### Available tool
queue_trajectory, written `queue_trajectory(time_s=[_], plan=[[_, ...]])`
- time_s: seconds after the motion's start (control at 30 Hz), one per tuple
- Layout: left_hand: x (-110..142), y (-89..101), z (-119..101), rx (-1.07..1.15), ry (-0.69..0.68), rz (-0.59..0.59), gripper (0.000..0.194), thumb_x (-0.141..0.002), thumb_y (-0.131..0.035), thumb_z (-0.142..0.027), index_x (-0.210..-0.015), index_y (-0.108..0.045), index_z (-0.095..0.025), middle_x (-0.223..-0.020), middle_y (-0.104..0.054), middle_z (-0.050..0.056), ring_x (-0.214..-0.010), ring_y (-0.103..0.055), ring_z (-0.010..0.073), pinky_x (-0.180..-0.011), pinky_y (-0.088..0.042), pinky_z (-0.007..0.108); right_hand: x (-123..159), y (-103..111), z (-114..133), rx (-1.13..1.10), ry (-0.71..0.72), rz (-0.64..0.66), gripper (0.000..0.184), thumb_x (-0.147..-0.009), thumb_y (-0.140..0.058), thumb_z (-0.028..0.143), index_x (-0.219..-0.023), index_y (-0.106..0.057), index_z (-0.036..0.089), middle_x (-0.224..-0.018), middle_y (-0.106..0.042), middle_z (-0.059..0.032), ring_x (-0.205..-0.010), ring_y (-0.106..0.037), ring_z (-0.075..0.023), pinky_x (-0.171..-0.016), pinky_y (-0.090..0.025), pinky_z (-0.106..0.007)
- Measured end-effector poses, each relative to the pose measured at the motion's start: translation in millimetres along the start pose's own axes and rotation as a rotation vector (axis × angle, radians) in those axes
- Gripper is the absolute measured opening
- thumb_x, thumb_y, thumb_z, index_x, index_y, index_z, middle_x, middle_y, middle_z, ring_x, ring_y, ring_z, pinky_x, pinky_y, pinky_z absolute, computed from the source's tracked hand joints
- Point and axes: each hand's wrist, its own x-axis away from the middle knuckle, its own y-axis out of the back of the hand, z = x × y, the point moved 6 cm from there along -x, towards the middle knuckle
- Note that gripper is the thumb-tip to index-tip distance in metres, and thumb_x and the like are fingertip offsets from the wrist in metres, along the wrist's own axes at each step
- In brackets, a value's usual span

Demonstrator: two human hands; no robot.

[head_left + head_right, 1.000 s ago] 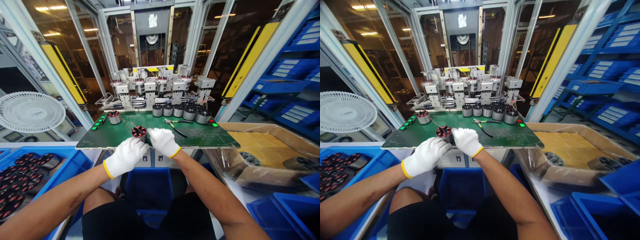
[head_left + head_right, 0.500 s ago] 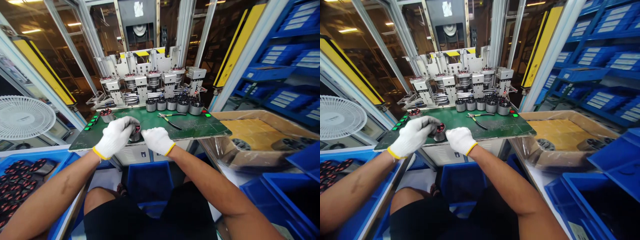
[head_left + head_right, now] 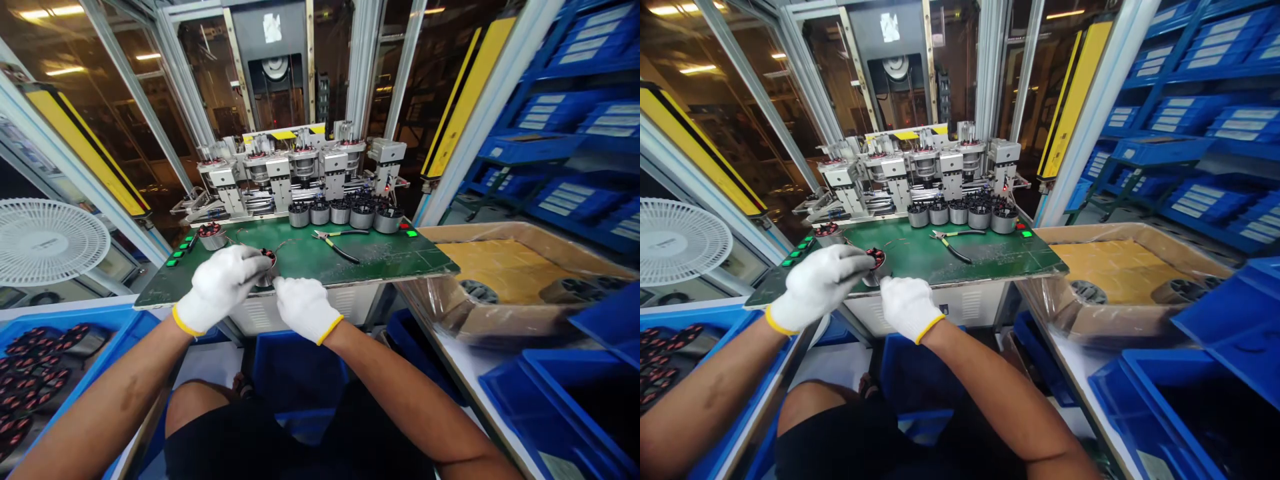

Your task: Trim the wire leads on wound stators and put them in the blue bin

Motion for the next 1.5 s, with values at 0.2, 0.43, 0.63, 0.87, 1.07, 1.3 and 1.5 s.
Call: queue_trajectory(time_s=[0.2, 0.43, 0.63, 0.87, 1.07, 1.3, 1.5], plan=[[22.8, -39.7, -2.0, -0.095, -0.091, -0.110, 0.029, -0.088, -0.043, -0.023, -0.110, -0.063, -0.018, -0.108, -0.064, 0.013, -0.102, -0.056, 0.0256, -0.086, -0.046, 0.041, 5.5, 8.2, 20.3, 0.053, -0.020, 0.055, 0.020, -0.090, -0.034, 0.019, -0.097, -0.052, 0.014, -0.079, -0.063, -0.0116, -0.069, -0.064, -0.0237, -0.059, -0.043, -0.031], [29.2, -38.4, -6.3, -0.059, -0.144, -0.297, 0.034, -0.084, -0.041, -0.018, -0.110, -0.061, -0.014, -0.106, -0.063, 0.015, -0.103, -0.056, 0.0272, -0.086, -0.046, 0.044, -16.0, 60.3, -3.5, 0.124, 0.137, -0.068, 0.039, -0.098, -0.023, 0.036, -0.121, -0.050, 0.021, -0.102, -0.064, -0.0109, -0.081, -0.062, -0.0214, -0.065, -0.040, -0.029], [24.5, -37.3, 1.6, 0.071, -0.030, -0.311, 0.025, -0.088, -0.046, -0.022, -0.103, -0.065, -0.017, -0.102, -0.066, 0.011, -0.097, -0.059, 0.0236, -0.082, -0.045, 0.037, -25.6, 46.7, -19.7, 0.322, 0.208, 0.090, 0.027, -0.089, -0.032, 0.014, -0.096, -0.058, 0.017, -0.087, -0.064, -0.0113, -0.081, -0.062, -0.0258, -0.065, -0.040, -0.033], [-8.1, -24.3, 15.2, 0.241, 0.205, -0.036, 0.013, -0.079, -0.062, -0.034, -0.082, -0.071, -0.025, -0.082, -0.063, 0.001, -0.077, -0.060, 0.0178, -0.067, -0.044, 0.028, -14.2, 8.0, 11.1, 0.140, 0.070, 0.218, 0.019, -0.087, -0.040, 0.024, -0.093, -0.058, 0.018, -0.083, -0.066, -0.0091, -0.075, -0.064, -0.0238, -0.065, -0.043, -0.031], [14.4, -26.0, 15.0, 0.370, 0.082, -0.169, 0.025, -0.082, -0.059, -0.024, -0.106, -0.064, -0.024, -0.104, -0.064, 0.004, -0.094, -0.060, 0.0178, -0.083, -0.046, 0.030, -13.6, 56.9, -16.3, 0.170, 0.001, -0.047, 0.043, -0.098, -0.020, 0.039, -0.129, -0.044, 0.022, -0.104, -0.065, -0.0109, -0.080, -0.064, -0.0212, -0.065, -0.041, -0.029], [11.6, -36.8, 19.6, 0.347, 0.208, -0.283, 0.017, -0.074, -0.070, -0.036, -0.082, -0.068, -0.021, -0.087, -0.068, 0.003, -0.083, -0.062, 0.0183, -0.076, -0.048, 0.031, -29.5, 22.6, -20.5, 0.225, 0.119, 0.160, 0.028, -0.092, -0.034, 0.023, -0.096, -0.061, 0.020, -0.083, -0.066, -0.0081, -0.076, -0.063, -0.0246, -0.065, -0.040, -0.032], [13.9, -20.8, 29.3, 0.305, 0.344, -0.260, 0.027, -0.070, -0.071, -0.046, -0.077, -0.068, -0.021, -0.088, -0.068, 0.003, -0.089, -0.061, 0.0208, -0.082, -0.046, 0.033, -10.3, 27.2, -40.3, -0.089, 0.000, -0.019, 0.030, -0.093, -0.036, 0.031, -0.105, -0.063, 0.021, -0.092, -0.069, -0.0054, -0.083, -0.064, -0.0194, -0.073, -0.046, -0.028]])
